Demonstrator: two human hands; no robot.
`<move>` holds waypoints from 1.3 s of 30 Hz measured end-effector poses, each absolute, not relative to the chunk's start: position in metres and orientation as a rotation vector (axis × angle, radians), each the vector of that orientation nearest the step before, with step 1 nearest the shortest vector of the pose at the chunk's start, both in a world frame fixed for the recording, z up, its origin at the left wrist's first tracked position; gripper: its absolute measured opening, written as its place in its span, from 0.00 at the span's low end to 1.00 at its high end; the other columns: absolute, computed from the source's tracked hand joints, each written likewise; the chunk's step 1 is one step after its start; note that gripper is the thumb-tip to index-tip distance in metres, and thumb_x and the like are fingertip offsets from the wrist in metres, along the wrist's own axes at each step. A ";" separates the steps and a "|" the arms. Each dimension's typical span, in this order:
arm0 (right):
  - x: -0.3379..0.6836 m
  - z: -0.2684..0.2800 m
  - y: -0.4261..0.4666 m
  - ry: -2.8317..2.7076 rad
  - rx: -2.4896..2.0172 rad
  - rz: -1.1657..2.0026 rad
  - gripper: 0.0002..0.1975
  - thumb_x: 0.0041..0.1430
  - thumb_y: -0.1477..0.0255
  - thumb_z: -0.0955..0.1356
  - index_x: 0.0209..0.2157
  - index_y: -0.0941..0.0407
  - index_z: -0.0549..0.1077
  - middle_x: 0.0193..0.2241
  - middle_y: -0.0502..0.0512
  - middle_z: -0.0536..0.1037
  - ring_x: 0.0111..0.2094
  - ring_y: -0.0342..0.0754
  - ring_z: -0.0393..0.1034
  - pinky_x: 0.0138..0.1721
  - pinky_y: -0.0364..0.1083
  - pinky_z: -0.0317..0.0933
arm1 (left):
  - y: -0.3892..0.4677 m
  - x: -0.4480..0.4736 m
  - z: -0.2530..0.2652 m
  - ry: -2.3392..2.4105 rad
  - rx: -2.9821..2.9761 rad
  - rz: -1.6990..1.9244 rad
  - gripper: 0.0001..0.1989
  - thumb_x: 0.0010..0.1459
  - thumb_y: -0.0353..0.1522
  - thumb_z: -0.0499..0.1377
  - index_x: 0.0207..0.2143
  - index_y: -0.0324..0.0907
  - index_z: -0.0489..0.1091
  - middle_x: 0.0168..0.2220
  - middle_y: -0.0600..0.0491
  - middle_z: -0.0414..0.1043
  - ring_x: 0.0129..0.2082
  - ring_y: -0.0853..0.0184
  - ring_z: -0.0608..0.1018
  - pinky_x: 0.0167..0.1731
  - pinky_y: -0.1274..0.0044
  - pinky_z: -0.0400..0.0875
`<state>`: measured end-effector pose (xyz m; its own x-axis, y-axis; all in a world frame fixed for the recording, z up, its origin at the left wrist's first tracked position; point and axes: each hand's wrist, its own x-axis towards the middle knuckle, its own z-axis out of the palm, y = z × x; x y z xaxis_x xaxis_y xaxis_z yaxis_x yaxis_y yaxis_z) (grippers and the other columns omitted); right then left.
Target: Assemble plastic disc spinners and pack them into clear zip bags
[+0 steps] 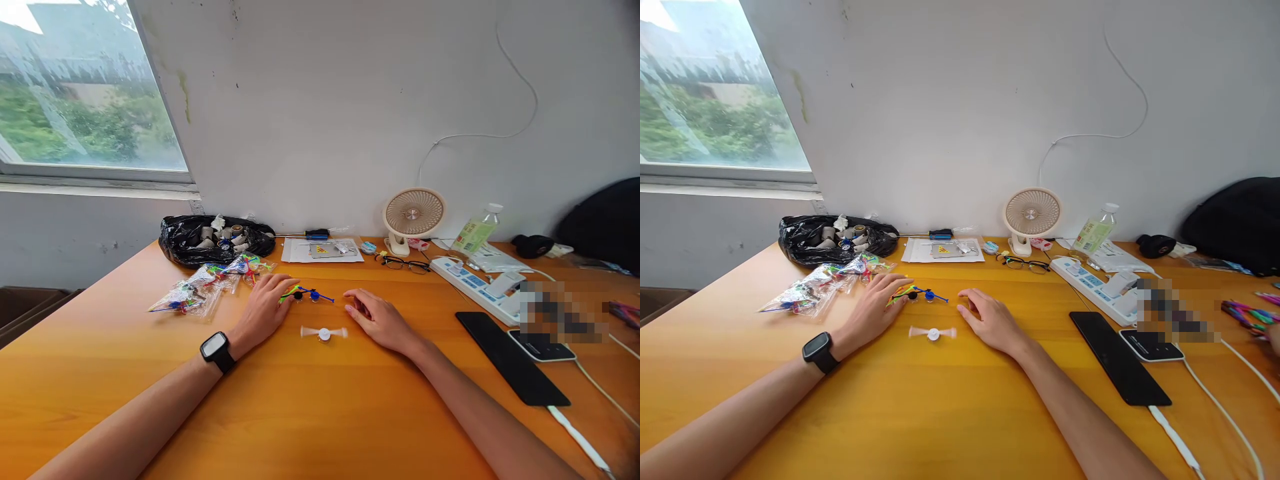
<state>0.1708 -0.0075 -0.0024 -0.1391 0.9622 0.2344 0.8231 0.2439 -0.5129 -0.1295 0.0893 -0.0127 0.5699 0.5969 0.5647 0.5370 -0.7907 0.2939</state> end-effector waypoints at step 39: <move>0.167 -0.003 -0.002 -1.645 -1.313 1.062 0.34 0.73 0.44 0.54 0.55 0.49 0.80 0.59 0.55 0.77 0.64 0.56 0.65 0.70 0.58 0.51 | 0.103 -0.132 -0.029 1.083 2.498 1.006 0.17 0.71 0.37 0.54 0.57 0.42 0.71 0.54 0.43 0.75 0.56 0.53 0.76 0.58 0.58 0.73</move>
